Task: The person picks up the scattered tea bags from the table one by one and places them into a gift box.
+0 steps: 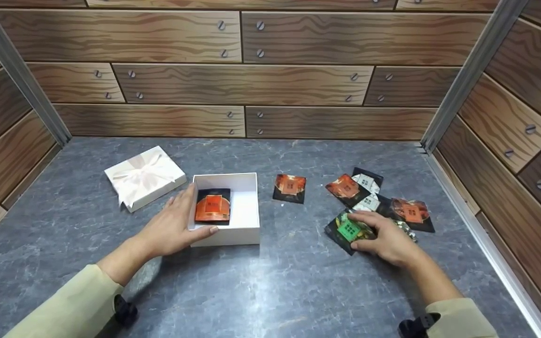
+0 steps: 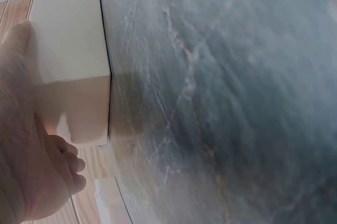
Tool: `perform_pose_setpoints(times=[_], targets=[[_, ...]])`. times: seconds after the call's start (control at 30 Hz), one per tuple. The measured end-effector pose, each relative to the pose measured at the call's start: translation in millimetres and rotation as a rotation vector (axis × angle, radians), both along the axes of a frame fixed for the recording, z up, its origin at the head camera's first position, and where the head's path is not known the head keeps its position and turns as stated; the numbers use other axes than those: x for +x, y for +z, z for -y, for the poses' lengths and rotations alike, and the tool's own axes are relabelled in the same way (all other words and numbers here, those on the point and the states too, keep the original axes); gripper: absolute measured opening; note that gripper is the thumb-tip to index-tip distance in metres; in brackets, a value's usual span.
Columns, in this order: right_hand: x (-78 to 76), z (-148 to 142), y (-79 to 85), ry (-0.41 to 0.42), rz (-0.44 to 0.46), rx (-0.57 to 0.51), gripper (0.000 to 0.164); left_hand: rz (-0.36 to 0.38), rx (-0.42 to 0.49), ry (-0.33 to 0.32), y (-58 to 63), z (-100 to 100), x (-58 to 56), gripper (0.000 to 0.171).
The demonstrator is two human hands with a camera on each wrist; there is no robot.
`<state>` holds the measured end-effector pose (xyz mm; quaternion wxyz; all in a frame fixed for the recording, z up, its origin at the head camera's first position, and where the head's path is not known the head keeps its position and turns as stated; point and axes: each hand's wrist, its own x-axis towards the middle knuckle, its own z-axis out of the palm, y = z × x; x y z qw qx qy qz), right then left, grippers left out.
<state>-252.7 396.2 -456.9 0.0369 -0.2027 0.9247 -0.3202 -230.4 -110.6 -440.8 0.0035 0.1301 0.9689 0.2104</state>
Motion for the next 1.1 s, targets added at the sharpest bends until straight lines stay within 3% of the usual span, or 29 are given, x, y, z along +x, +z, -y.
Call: perform_pose_setpoints(times=[0.43,0.77,1.1], targets=[[-0.1,1.0,1.1,-0.002,-0.001,-0.002,0.067,-0.002,0.003,0.004,0.7,-0.2,0.0,0.131],[3.3,2.1,-5.1,0.010,-0.121,-0.021,0.064,0.004,0.000,0.001,1.0,-0.6,0.1,0.132],[4.9,8.3,-5.1,0.016,-0.174,-0.069,0.065,0.004,0.011,0.009,0.6,-0.6,-0.9,0.132]])
